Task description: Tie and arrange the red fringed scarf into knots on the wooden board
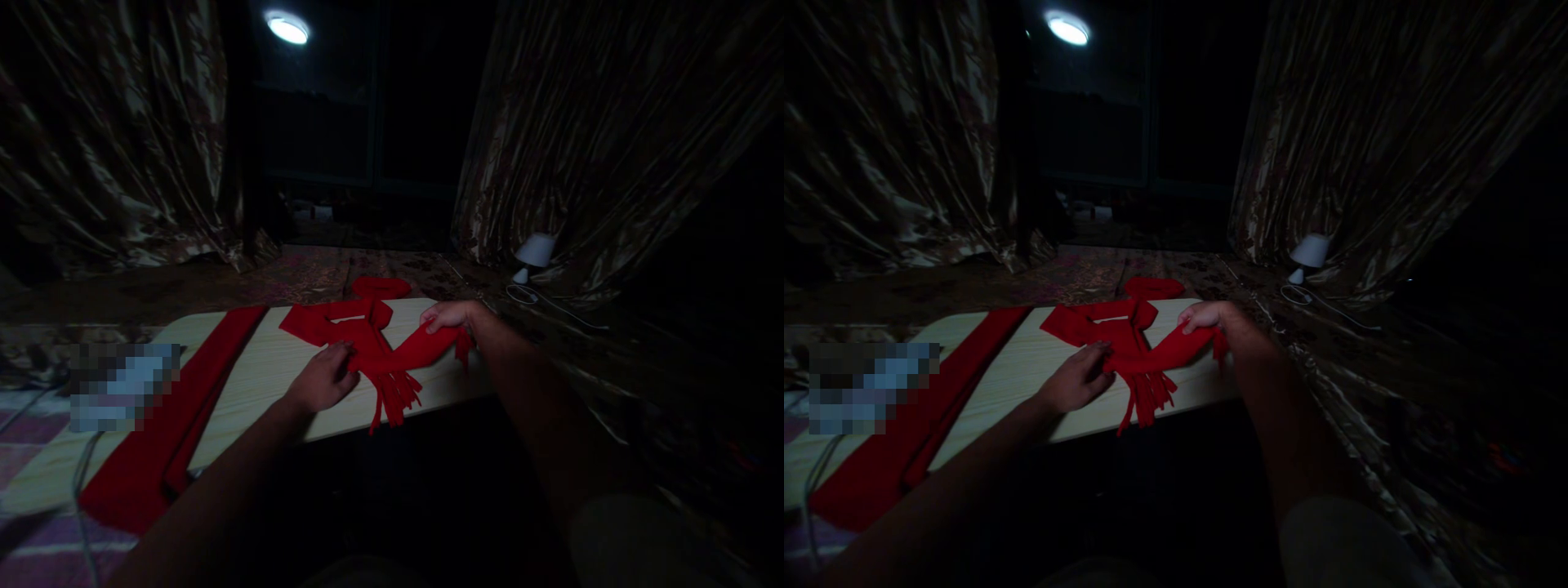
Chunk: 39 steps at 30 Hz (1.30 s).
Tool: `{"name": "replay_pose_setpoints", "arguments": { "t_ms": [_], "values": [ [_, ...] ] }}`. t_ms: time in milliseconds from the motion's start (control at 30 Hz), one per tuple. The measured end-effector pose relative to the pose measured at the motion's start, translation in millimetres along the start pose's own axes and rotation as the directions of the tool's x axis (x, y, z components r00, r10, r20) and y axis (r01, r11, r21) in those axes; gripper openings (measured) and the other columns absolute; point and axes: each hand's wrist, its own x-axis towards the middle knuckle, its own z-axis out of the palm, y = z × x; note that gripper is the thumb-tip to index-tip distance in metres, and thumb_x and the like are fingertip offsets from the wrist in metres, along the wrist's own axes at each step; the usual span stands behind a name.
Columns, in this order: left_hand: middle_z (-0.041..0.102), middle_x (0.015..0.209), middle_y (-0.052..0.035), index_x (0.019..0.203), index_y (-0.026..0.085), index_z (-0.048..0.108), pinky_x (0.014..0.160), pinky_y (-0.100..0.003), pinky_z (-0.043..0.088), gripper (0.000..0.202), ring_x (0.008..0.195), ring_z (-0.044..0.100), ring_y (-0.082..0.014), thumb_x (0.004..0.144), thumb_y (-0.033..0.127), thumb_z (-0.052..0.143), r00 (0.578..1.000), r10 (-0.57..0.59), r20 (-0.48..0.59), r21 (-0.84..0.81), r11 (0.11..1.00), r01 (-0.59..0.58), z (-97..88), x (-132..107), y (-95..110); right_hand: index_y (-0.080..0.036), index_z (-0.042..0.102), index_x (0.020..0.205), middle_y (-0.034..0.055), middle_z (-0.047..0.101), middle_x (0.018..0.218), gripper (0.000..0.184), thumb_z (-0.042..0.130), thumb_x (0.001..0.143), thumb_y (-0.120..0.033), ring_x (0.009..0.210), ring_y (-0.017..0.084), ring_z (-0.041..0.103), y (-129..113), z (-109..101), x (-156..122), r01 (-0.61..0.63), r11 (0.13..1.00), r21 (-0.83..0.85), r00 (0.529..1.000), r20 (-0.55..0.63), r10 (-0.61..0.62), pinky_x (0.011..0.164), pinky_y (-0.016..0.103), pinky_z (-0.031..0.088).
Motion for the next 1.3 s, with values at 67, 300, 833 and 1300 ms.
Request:
{"name": "replay_pose_setpoints", "arguments": {
  "t_ms": [67, 300, 833, 1300],
  "values": [
    [0.055, 0.142, -0.0182, 0.141, 0.017, 0.048, 0.110, -0.047, 0.043, 0.057, 0.129, 0.054, -0.0305, 0.091, 0.045, 0.053, 1.000, -0.011, -0.011, -0.020, 1.000, 0.011, -0.6, 0, 1, -0.015, 0.070, 0.105, 0.0087, 0.073, 0.106, 0.023, 0.066, 0.083, -0.020, 0.093, 0.022, 0.067, -5, -4, 11, -0.088, 0.957, -0.275, 0.966, -0.258, 0.015, 0.081, 0.027, 0.050],
    [0.050, 0.149, -0.0155, 0.157, 0.019, 0.029, 0.113, -0.046, 0.040, 0.075, 0.136, 0.048, -0.0291, 0.092, 0.043, 0.055, 1.000, 0.007, 0.007, -0.047, 0.999, -0.006, -6.7, -1, 5, -0.015, 0.065, 0.125, 0.0203, 0.065, 0.127, 0.036, 0.057, 0.090, -0.019, 0.118, 0.031, 0.060, -8, 22, 29, -0.334, 0.743, -0.581, 0.770, -0.622, -0.140, 0.100, 0.041, 0.043],
    [0.061, 0.135, -0.0139, 0.129, 0.022, 0.064, 0.108, -0.051, 0.042, 0.045, 0.126, 0.054, -0.0299, 0.093, 0.045, 0.052, 0.995, 0.072, -0.067, 0.091, 0.994, -0.066, 0.7, 0, -1, -0.017, 0.070, 0.120, 0.0109, 0.068, 0.127, 0.036, 0.055, 0.094, -0.038, 0.117, 0.023, 0.060, 19, 95, 32, -0.116, 0.872, -0.475, 0.808, -0.556, -0.195, 0.102, 0.030, 0.041],
    [0.062, 0.095, -0.0105, 0.099, 0.021, 0.068, 0.085, -0.042, 0.043, 0.029, 0.091, 0.053, -0.0252, 0.097, 0.036, 0.044, 0.994, 0.056, -0.096, 0.186, 0.982, -0.037, -11.9, 1, 9, -0.012, 0.070, 0.118, 0.0231, 0.067, 0.121, 0.044, 0.042, 0.096, -0.039, 0.113, 0.034, 0.063, 6, 111, 21, -0.349, 0.822, -0.450, 0.772, -0.636, -0.020, 0.092, 0.043, 0.048]
  ]
}}
